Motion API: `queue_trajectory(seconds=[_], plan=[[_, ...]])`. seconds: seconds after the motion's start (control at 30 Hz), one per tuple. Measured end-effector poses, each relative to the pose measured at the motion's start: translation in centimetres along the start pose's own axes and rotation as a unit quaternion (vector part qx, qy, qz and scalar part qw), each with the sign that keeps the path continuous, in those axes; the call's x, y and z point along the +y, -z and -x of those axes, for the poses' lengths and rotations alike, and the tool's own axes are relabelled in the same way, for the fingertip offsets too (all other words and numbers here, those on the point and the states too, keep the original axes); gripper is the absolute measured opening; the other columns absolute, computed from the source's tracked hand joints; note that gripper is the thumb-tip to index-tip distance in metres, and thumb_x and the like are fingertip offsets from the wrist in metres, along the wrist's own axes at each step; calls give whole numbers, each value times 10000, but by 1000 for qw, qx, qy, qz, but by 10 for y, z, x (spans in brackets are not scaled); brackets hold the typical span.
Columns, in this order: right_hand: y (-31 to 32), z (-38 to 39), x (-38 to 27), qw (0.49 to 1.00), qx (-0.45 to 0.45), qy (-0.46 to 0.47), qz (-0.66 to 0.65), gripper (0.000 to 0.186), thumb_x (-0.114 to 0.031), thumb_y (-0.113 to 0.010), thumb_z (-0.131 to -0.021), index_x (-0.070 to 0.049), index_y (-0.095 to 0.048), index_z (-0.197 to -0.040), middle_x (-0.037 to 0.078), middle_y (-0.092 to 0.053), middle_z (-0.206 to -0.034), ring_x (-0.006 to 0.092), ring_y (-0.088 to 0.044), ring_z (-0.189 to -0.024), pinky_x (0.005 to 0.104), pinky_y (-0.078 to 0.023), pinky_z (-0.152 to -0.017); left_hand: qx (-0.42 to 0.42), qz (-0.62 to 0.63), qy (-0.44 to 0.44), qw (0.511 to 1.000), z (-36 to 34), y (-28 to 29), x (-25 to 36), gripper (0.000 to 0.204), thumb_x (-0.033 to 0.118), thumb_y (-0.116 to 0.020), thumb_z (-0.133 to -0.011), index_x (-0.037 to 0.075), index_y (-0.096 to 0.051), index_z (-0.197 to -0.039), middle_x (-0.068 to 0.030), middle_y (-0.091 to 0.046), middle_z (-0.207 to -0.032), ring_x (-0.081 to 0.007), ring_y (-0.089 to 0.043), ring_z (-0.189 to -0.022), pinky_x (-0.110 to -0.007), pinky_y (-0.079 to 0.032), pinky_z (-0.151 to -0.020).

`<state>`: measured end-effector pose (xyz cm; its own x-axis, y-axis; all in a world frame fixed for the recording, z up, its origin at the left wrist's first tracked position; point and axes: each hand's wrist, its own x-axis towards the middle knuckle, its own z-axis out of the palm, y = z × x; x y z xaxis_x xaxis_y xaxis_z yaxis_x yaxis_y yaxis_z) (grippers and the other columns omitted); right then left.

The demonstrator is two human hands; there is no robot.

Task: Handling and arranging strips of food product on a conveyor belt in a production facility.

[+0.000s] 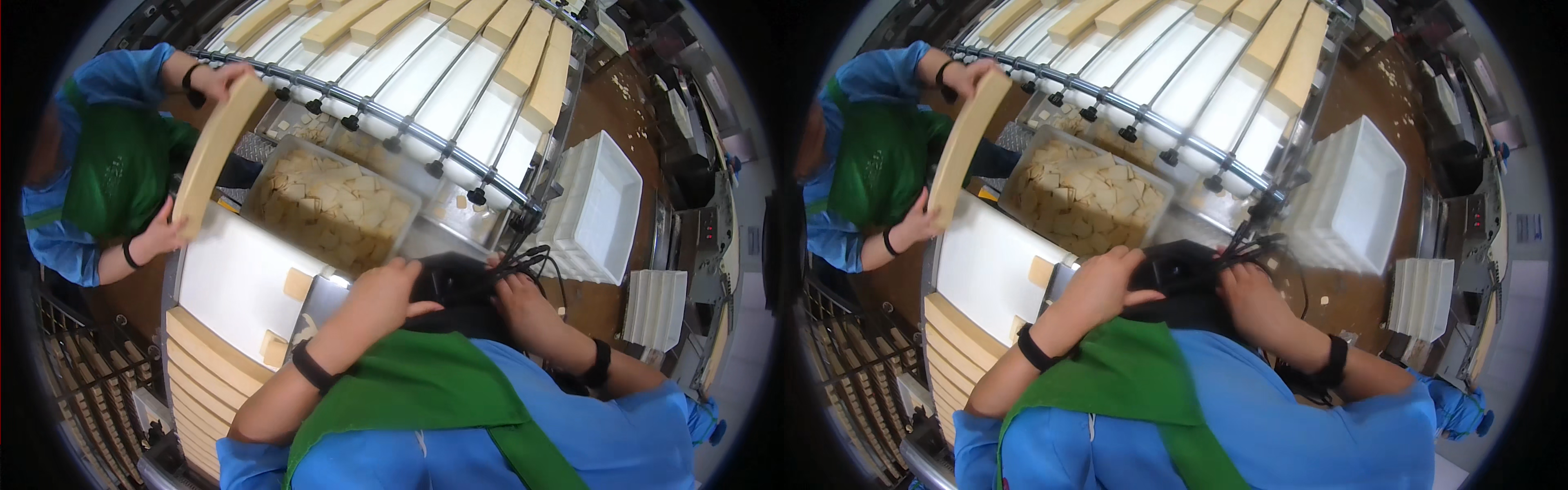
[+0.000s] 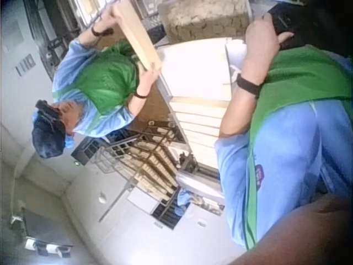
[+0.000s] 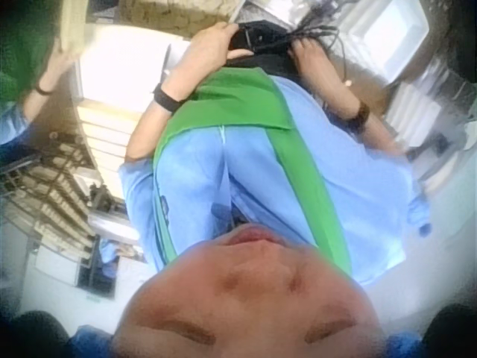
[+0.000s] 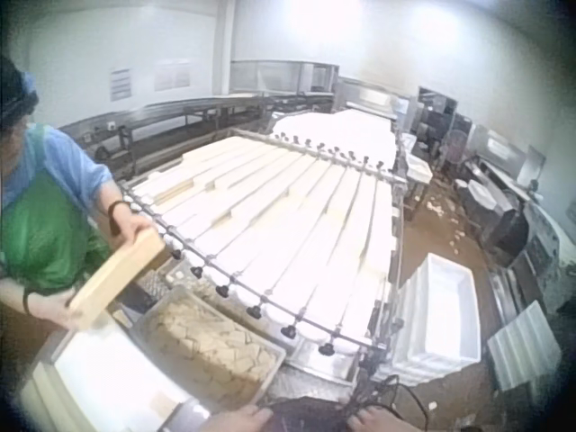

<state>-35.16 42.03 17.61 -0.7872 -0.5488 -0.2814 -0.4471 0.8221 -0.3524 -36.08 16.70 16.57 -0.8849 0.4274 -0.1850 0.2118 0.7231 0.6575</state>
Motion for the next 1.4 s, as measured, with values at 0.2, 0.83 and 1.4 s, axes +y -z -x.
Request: queue_trajectory(seconds=[0.2, 0.83, 1.4], plan=[[-21, -41, 17, 986, 31, 55, -157, 553, -196, -648, -773, -68, -435, -1267, 193, -439, -1288, 379, -435, -1176, 404, -389, -966, -32, -42, 78, 996, 0, -10, 6, 594, 511, -666, -733, -21, -574, -982, -222, -588, -842, -393, -595, -797, -434, -486, -707], [0, -76, 36, 954, -145, -67, -254, 268, -154, -658, -751, -61, -529, -966, 118, -595, -858, 227, -579, -850, 347, -454, -740, 8, 101, 40, 994, -13, -21, -2, 540, 364, -749, -692, -16, -567, -1030, -219, -618, -891, -393, -593, -843, -418, -485, -733], [-26, -80, 65, 955, -123, -31, -268, 277, -58, -565, -684, -57, -501, -953, 152, -524, -871, 298, -534, -881, 350, -422, -785, -28, 51, 38, 998, -15, -13, 19, 533, 414, -669, -762, -26, -546, -1038, -235, -609, -860, -408, -585, -815, -443, -478, -709]])
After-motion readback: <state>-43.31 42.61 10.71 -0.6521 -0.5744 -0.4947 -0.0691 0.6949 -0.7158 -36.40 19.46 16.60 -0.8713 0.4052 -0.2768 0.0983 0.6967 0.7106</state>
